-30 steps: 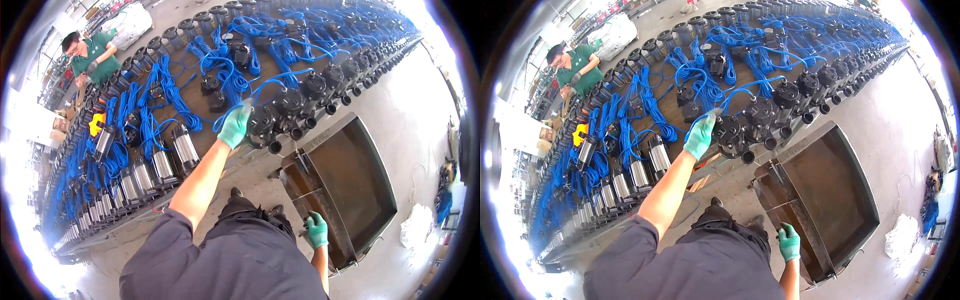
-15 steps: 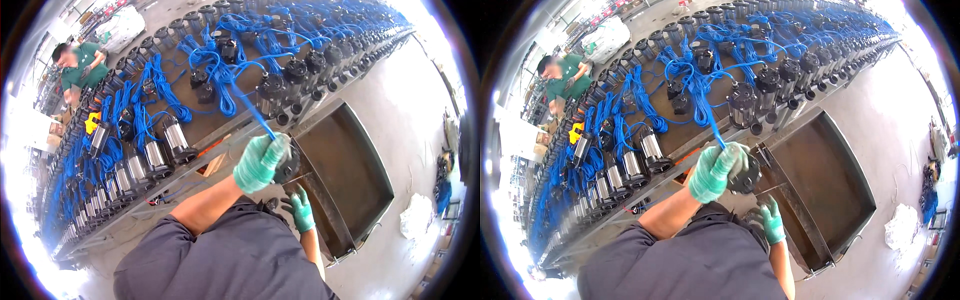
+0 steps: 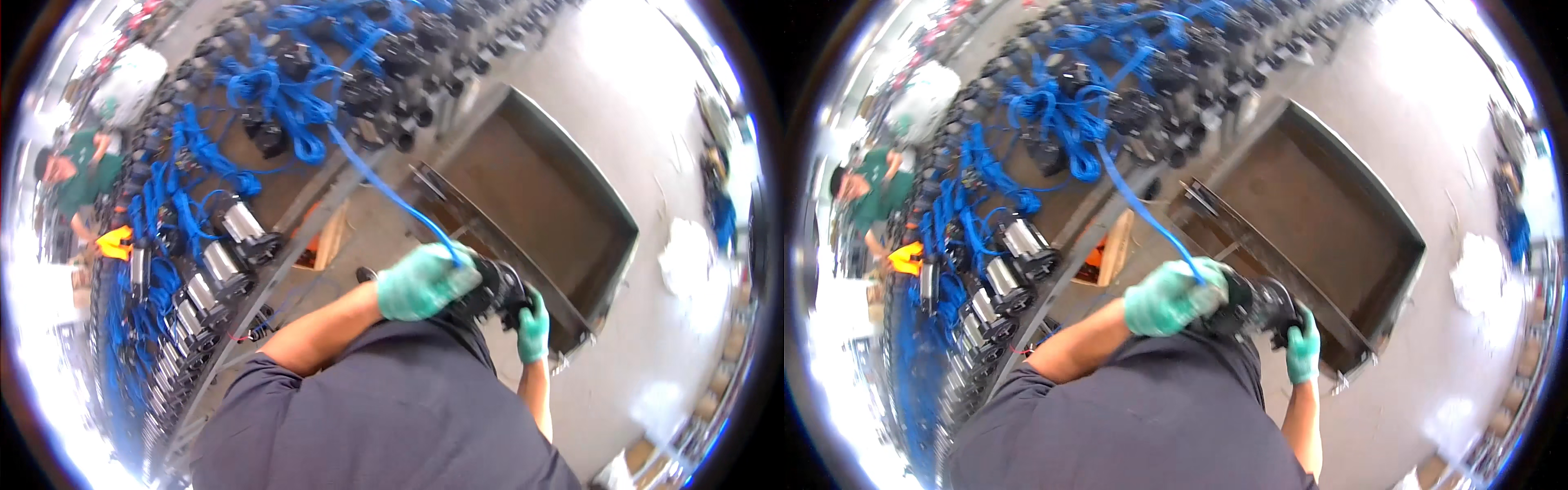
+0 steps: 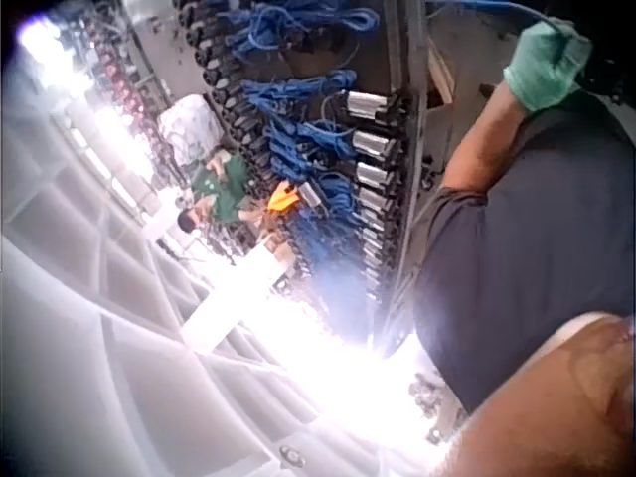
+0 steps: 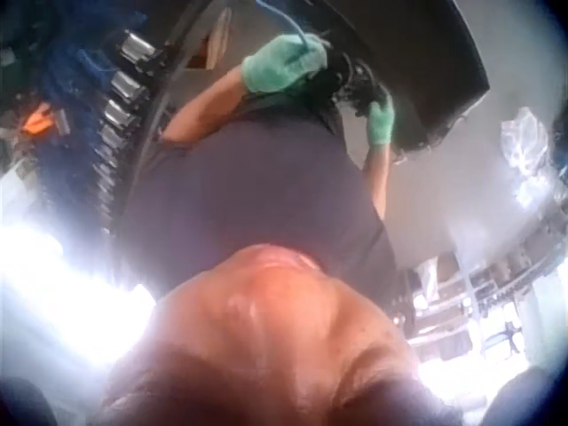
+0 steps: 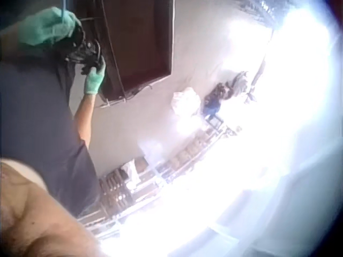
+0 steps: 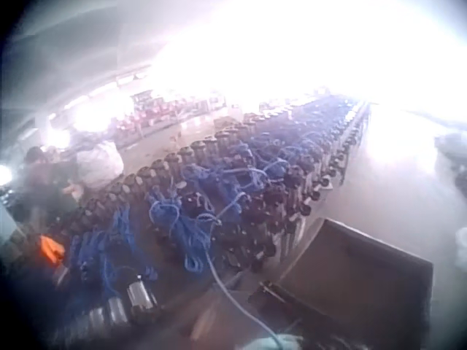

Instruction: The person tests submersible pumps by picking them up from a table, connecting an air line to each pump, submerging it into a water tank, and removing it.

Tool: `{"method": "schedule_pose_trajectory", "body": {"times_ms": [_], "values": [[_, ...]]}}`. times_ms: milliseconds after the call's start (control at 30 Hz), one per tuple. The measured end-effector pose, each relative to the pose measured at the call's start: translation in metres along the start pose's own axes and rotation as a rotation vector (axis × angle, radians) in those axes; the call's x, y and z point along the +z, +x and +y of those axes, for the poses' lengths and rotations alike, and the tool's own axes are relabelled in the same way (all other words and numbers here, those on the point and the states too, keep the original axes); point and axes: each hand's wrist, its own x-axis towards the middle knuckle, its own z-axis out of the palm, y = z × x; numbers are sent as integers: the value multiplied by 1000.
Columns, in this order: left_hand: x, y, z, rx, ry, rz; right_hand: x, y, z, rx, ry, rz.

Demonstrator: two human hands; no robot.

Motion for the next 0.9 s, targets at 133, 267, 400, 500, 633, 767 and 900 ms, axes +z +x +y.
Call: {"method": "schedule_pose_trajectory", "body": {"times_ms": [133, 267, 400, 500, 633, 767, 900], "values": [[-26, -19, -64, -134, -161, 243, -1, 5, -15, 32, -170, 30], [-50, -15, -154, -474, -122, 394, 9, 14, -30, 33, -340, 110], [-56, 17, -225, -637, -251, 496, 14, 38, -29, -87, -760, 190], [-55, 33, -249, -802, -288, 409, 18, 46, -31, -33, -871, 265], [-58, 36, -257, -959, 295, 217, 26, 53, -51, -8, -1127, 223], [-53, 32, -245, -736, 610, 28, 22, 38, -57, 107, -1059, 194], [-28, 26, -212, -331, 601, 103, -9, 2, -7, 11, -518, 375]]}}
